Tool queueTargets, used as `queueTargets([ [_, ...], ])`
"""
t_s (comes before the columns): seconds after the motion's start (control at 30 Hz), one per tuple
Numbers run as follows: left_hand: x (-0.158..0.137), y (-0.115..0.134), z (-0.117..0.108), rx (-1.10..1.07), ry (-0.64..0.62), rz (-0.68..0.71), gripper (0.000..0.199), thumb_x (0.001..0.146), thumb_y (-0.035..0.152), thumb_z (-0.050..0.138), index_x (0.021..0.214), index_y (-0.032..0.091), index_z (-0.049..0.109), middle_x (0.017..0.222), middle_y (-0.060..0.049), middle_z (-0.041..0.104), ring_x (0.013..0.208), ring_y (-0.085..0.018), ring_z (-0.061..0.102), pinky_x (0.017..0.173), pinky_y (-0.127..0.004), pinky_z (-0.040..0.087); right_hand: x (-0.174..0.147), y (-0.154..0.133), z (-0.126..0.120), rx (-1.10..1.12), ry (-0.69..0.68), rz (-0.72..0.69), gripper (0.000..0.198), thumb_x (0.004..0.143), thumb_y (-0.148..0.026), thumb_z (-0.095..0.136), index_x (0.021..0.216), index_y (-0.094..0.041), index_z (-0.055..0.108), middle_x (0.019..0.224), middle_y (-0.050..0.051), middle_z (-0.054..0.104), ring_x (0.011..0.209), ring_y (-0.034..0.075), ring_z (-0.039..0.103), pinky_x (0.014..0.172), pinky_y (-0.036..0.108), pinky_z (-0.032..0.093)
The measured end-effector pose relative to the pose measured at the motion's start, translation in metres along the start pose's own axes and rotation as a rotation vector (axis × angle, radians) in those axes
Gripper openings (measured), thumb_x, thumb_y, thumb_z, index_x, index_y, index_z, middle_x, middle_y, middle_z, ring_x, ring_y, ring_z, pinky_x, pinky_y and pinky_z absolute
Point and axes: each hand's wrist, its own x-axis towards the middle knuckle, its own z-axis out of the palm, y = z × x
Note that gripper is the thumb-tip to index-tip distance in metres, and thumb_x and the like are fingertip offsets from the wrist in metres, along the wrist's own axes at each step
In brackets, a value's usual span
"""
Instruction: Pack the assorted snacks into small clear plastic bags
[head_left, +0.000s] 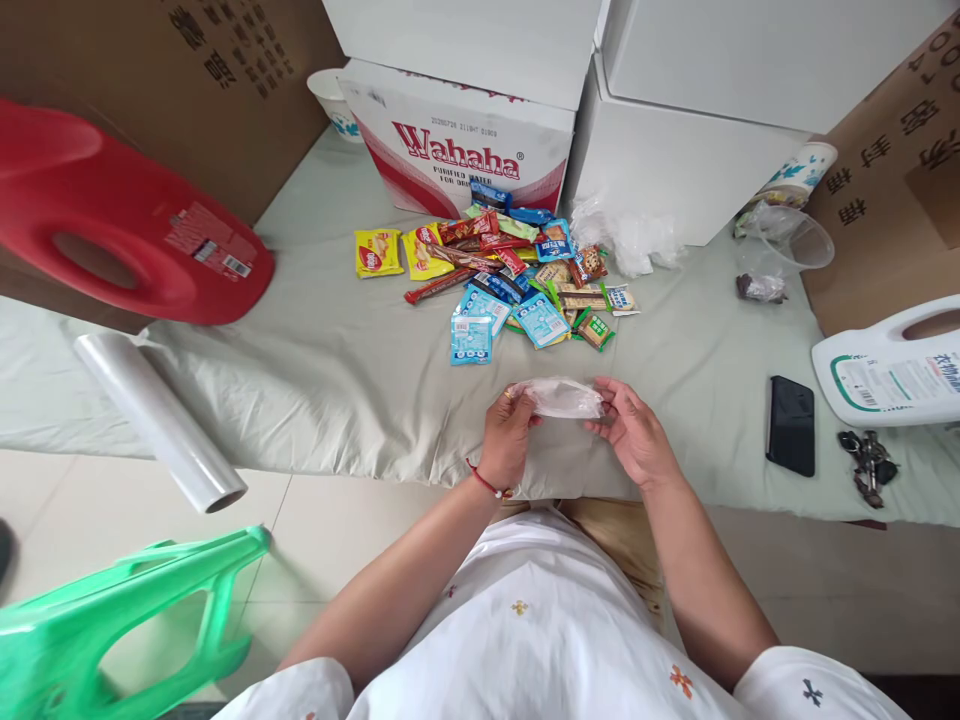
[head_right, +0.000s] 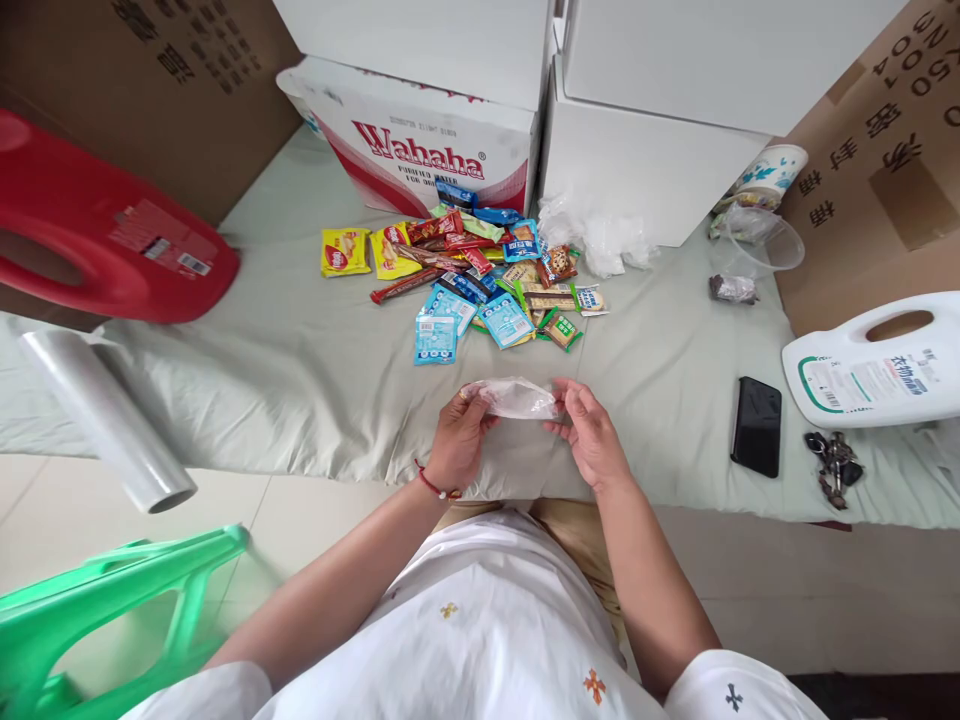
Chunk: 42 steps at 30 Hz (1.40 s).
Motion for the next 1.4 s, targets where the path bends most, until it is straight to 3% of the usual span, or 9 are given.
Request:
queueTargets([
  [0.1, -0.002, -0.001, 0.001, -0.015, -0.012, 0.048, 0.026, 0.079, 0.045, 0.076, 0.087, 0.021, 0.071, 0.088, -0.002, 0.069, 0.08, -0.015, 0.06, 0.068, -0.025, 0.049, -0.001, 0.007, 0.007, -0.015, -0.022, 0.049, 0.053, 0.079, -0.067, 0.076, 0.119, -0.032, 0.071, 0.115, 0.004, 0.07, 0.097, 0.02, 0.067, 0.076, 0.033, 0.061],
  [0.2, -0.001, 0.0, -0.002, -0.138, -0.022, 0.048, 0.027, 0.078, 0.044, 0.079, 0.089, 0.021, 0.071, 0.09, -0.001, 0.07, 0.081, -0.014, 0.061, 0.072, -0.025, 0.051, 0.002, 0.011, 0.01, -0.009, -0.052, 0.111, 0.047, 0.068, -0.055, 0.089, 0.103, -0.026, 0.075, 0.091, 0.001, 0.071, 0.075, 0.015, 0.064, 0.064, 0.026, 0.055],
  [0.4, 0.007, 0.003, -0.012, -0.39, 0.045, -0.149, 0.038, 0.069, 0.043, 0.084, 0.094, 0.021, 0.067, 0.094, -0.001, 0.072, 0.08, -0.014, 0.066, 0.07, -0.027, 0.054, 0.0, 0.021, 0.005, -0.128, -0.062, 0.064, 0.042, 0.067, -0.051, 0.09, 0.094, -0.023, 0.074, 0.08, -0.001, 0.065, 0.065, 0.012, 0.056, 0.063, 0.028, 0.052],
  [0.67, -0.005, 0.003, -0.002, -0.171, 0.01, -0.015, 0.033, 0.076, 0.049, 0.079, 0.091, 0.021, 0.071, 0.089, -0.001, 0.072, 0.08, -0.016, 0.063, 0.071, -0.027, 0.051, -0.023, 0.013, 0.029, -0.861, 0.089, -0.676, 0.043, 0.084, -0.053, 0.076, 0.121, -0.033, 0.069, 0.127, 0.013, 0.061, 0.123, 0.035, 0.054, 0.106, 0.056, 0.047],
  [0.83, -0.004, 0.001, -0.007, -0.018, -0.045, 0.077, 0.033, 0.082, 0.051, 0.072, 0.091, 0.02, 0.069, 0.091, -0.004, 0.071, 0.084, -0.018, 0.063, 0.078, -0.03, 0.05, -0.014, 0.014, 0.033, -0.611, 0.091, -0.499, 0.02, 0.094, -0.05, 0.064, 0.093, -0.031, 0.071, 0.104, 0.007, 0.066, 0.1, 0.026, 0.063, 0.089, 0.045, 0.055],
  [1.0, -0.004, 0.012, -0.028, 0.309, 0.237, 0.247, 0.043, 0.07, 0.039, 0.085, 0.103, 0.022, 0.063, 0.102, -0.002, 0.063, 0.091, -0.016, 0.057, 0.079, -0.027, 0.047, -0.014, 0.009, 0.027, -0.192, 0.063, -0.171, 0.035, 0.086, -0.059, 0.074, 0.081, -0.025, 0.066, 0.068, -0.003, 0.056, 0.053, 0.011, 0.046, 0.045, 0.025, 0.04],
  [1.1, -0.015, 0.014, -0.033, 0.365, 0.156, 0.204, 0.03, 0.09, 0.051, 0.067, 0.089, 0.022, 0.062, 0.083, -0.001, 0.058, 0.075, -0.016, 0.053, 0.07, -0.028, 0.043, -0.018, 0.008, 0.028, -0.143, 0.084, -0.156, 0.037, 0.081, -0.06, 0.078, 0.081, -0.024, 0.067, 0.065, -0.004, 0.054, 0.049, 0.009, 0.041, 0.04, 0.022, 0.034],
  [1.2, -0.024, 0.009, -0.029, 0.392, 0.028, 0.085, 0.046, 0.099, 0.061, 0.046, 0.082, 0.022, 0.063, 0.075, -0.002, 0.058, 0.07, -0.017, 0.052, 0.066, -0.031, 0.041, -0.02, 0.01, 0.031, -0.071, 0.102, -0.133, 0.038, 0.079, -0.059, 0.081, 0.081, -0.024, 0.067, 0.065, -0.005, 0.054, 0.048, 0.008, 0.041, 0.039, 0.021, 0.033],
  [1.4, -0.015, -0.002, -0.007, 0.393, 0.052, 0.06, 0.033, 0.09, 0.055, 0.066, 0.084, 0.022, 0.068, 0.079, -0.002, 0.061, 0.078, -0.018, 0.053, 0.07, -0.03, 0.04, -0.025, 0.004, 0.035, 0.041, 0.075, -0.047, 0.041, 0.073, -0.057, 0.085, 0.078, -0.024, 0.063, 0.063, -0.006, 0.052, 0.044, 0.005, 0.036, 0.036, 0.019, 0.027],
])
